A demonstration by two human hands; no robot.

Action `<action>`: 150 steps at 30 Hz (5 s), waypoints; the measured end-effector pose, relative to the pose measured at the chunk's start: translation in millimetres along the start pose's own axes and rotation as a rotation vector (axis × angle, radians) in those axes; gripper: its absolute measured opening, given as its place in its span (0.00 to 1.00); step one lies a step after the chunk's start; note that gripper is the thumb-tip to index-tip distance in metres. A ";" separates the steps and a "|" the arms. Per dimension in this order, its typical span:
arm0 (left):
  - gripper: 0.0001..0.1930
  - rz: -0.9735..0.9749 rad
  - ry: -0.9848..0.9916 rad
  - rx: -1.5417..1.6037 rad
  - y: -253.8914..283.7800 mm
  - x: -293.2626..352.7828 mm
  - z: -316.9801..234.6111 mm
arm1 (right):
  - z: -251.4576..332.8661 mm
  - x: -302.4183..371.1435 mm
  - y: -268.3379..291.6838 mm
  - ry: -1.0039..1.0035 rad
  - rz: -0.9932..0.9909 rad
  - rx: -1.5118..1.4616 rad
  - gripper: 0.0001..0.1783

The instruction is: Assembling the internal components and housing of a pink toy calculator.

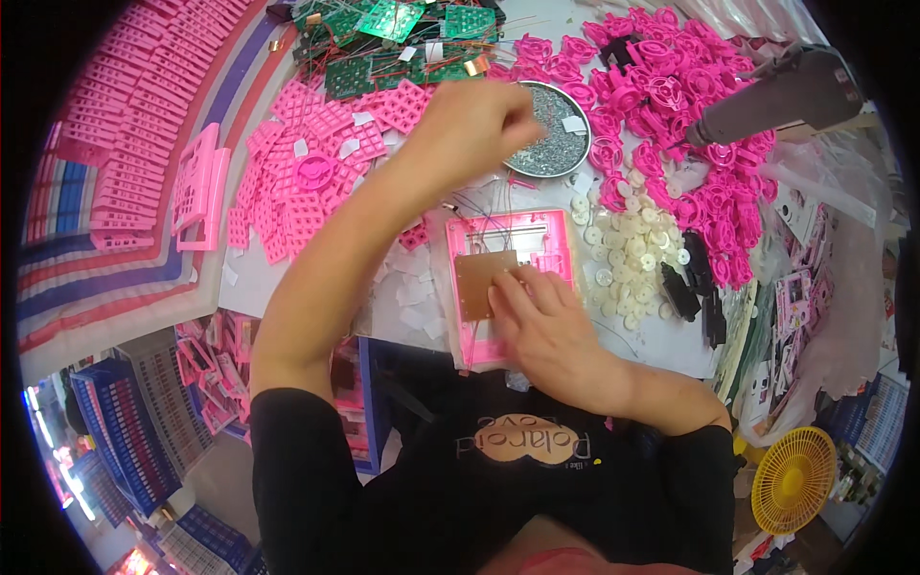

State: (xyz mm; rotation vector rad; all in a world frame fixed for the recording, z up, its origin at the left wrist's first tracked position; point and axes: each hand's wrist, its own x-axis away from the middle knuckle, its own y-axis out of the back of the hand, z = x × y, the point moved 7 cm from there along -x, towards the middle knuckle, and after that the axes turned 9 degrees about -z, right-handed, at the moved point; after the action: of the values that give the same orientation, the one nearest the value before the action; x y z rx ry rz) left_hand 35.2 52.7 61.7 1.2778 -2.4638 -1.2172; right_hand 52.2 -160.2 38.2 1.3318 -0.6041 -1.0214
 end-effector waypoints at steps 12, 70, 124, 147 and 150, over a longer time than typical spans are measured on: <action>0.05 -0.130 -0.024 -0.097 -30.1 203.3 -22.0 | -125.7 12.1 108.4 -0.206 -0.838 -0.788 0.20; 0.04 -0.189 -0.249 -0.529 -9.0 12.3 24.5 | -76.9 -56.4 72.6 -0.031 -0.673 -1.579 0.20; 0.09 -0.108 -0.222 -0.676 -59.7 -24.1 35.6 | -38.0 -36.4 46.4 -0.219 -0.565 -1.621 0.15; 0.15 -0.318 -0.062 -0.002 -7.8 218.2 -24.7 | -8.7 -48.5 42.5 0.043 -0.395 -1.488 0.13; 0.16 -0.366 -0.053 0.091 -8.8 216.5 -22.8 | -7.1 -53.7 55.0 0.035 -0.445 -1.614 0.13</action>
State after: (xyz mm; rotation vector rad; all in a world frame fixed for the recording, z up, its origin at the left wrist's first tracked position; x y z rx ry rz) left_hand -87.8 -121.5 17.3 1.8055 -2.4163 -1.2347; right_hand 47.2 -114.2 100.0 -0.0033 0.5828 -1.3149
